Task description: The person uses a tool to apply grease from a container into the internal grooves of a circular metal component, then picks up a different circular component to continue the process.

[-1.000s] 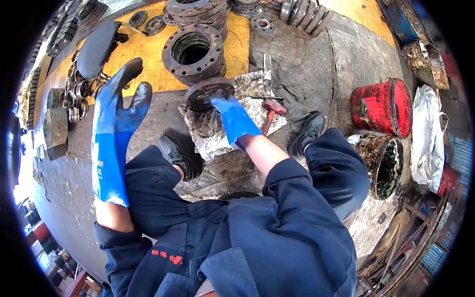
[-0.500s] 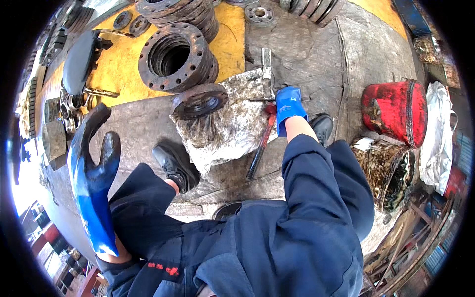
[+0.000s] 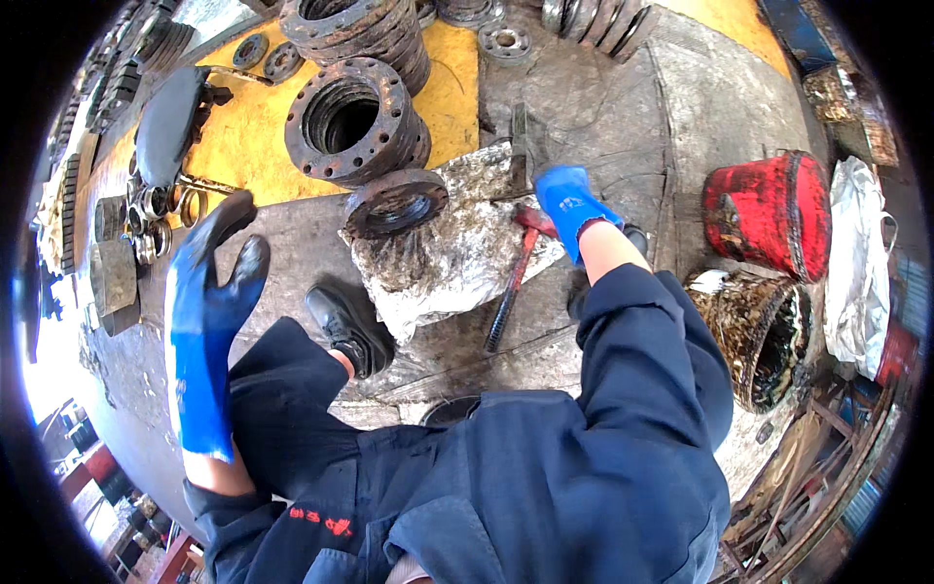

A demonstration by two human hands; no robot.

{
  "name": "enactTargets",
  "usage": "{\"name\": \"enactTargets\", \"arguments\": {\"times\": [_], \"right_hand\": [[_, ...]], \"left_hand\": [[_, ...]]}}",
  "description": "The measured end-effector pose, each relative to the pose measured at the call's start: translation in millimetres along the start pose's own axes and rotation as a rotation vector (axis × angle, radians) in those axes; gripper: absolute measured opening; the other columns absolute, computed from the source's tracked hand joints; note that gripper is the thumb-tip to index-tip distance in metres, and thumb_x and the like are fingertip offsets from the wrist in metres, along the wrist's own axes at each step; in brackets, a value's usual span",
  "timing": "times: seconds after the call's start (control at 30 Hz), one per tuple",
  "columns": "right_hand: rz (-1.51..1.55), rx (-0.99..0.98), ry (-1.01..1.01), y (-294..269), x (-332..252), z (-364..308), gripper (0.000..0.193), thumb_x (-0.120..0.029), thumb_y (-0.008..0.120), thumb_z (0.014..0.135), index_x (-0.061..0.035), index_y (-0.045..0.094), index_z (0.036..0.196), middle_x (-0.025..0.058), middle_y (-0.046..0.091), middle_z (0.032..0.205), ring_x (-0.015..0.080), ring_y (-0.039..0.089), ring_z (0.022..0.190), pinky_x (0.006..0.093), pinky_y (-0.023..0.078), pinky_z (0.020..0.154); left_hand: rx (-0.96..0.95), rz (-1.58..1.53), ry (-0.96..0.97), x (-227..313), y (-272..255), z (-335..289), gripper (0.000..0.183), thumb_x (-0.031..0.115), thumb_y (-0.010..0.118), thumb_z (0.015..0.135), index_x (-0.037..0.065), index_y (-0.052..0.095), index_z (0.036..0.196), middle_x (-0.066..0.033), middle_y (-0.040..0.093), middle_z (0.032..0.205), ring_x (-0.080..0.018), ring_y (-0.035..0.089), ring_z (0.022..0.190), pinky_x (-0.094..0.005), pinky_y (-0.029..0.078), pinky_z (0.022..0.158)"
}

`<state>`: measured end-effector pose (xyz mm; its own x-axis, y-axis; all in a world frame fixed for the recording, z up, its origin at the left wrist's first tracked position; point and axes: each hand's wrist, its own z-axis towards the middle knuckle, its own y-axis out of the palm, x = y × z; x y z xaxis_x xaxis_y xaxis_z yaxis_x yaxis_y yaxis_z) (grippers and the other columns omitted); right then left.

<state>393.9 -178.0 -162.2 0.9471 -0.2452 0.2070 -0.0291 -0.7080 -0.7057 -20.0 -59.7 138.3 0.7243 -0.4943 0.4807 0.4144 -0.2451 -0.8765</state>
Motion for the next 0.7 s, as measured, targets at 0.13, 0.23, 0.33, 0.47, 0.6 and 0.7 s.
{"name": "enactTargets", "arguments": {"times": [0.13, 0.23, 0.33, 0.47, 0.6, 0.7], "right_hand": [[-0.113, 0.208, -0.19, -69.0, -10.6, -66.3, 0.023, -0.016, 0.062, 0.087, -0.0149, 0.079, 0.104, 0.0105, 0.076, 0.104, 0.03, 0.074, 0.095, 0.0448, 0.058, 0.075], [0.001, 0.351, -0.482, -97.0, -17.8, -96.3, 0.019, -0.02, 0.062, 0.085, -0.0086, 0.075, 0.092, 0.0172, 0.073, 0.091, 0.0373, 0.071, 0.082, 0.0465, 0.055, 0.069], [0.144, 0.34, -0.615, -130.0, -31.8, -174.9, 0.026, -0.027, 0.062, 0.087, -0.0056, 0.072, 0.097, 0.019, 0.071, 0.09, 0.0363, 0.069, 0.083, 0.0453, 0.053, 0.07], [0.446, 0.098, -0.768, -162.0, -63.6, -256.7, 0.032, -0.032, 0.061, 0.09, -0.0048, 0.07, 0.105, 0.0144, 0.073, 0.095, 0.0313, 0.069, 0.086, 0.0426, 0.053, 0.078], [0.365, 0.193, -0.741, -129.5, -88.8, -235.7, 0.031, -0.034, 0.062, 0.092, -0.0089, 0.072, 0.106, 0.0117, 0.074, 0.094, 0.0266, 0.07, 0.085, 0.0396, 0.054, 0.079], [0.656, 0.181, -0.705, -103.7, -91.4, -230.0, 0.035, -0.038, 0.064, 0.093, -0.0104, 0.072, 0.112, 0.0087, 0.075, 0.098, 0.0231, 0.07, 0.087, 0.0373, 0.054, 0.08]], "left_hand": [[-0.145, 0.135, 0.059, 8.7, -3.7, -3.4, 0.042, 0.029, 0.072, 0.086, 0.007, 0.067, 0.121, -0.0149, 0.073, 0.113, -0.0276, 0.07, 0.106, -0.0378, 0.053, 0.095], [-0.27, 0.215, 0.04, 18.9, -5.9, -13.8, 0.045, 0.034, 0.074, 0.084, 0.008, 0.067, 0.12, -0.0151, 0.072, 0.113, -0.0287, 0.069, 0.107, -0.0395, 0.053, 0.095], [-0.363, 0.137, 0.196, 3.0, 32.5, -14.9, 0.056, 0.035, 0.08, 0.078, 0.007, 0.064, 0.124, -0.0162, 0.071, 0.117, -0.0302, 0.067, 0.111, -0.0403, 0.052, 0.098], [-0.516, 0.092, 0.286, 22.0, 70.6, -39.8, 0.064, 0.033, 0.08, 0.075, 0.007, 0.059, 0.13, -0.018, 0.069, 0.12, -0.034, 0.065, 0.114, -0.0411, 0.051, 0.099], [-0.589, 0.07, 0.29, 33.7, 93.8, -68.3, 0.048, 0.035, 0.074, 0.081, 0.01, 0.066, 0.122, -0.0207, 0.068, 0.119, -0.0377, 0.063, 0.114, -0.0446, 0.051, 0.097], [-0.652, 0.134, 0.177, 26.8, 109.8, -72.8, 0.039, 0.025, 0.072, 0.08, 0.01, 0.068, 0.116, -0.0199, 0.069, 0.113, -0.0389, 0.064, 0.109, -0.0454, 0.052, 0.093]]}}
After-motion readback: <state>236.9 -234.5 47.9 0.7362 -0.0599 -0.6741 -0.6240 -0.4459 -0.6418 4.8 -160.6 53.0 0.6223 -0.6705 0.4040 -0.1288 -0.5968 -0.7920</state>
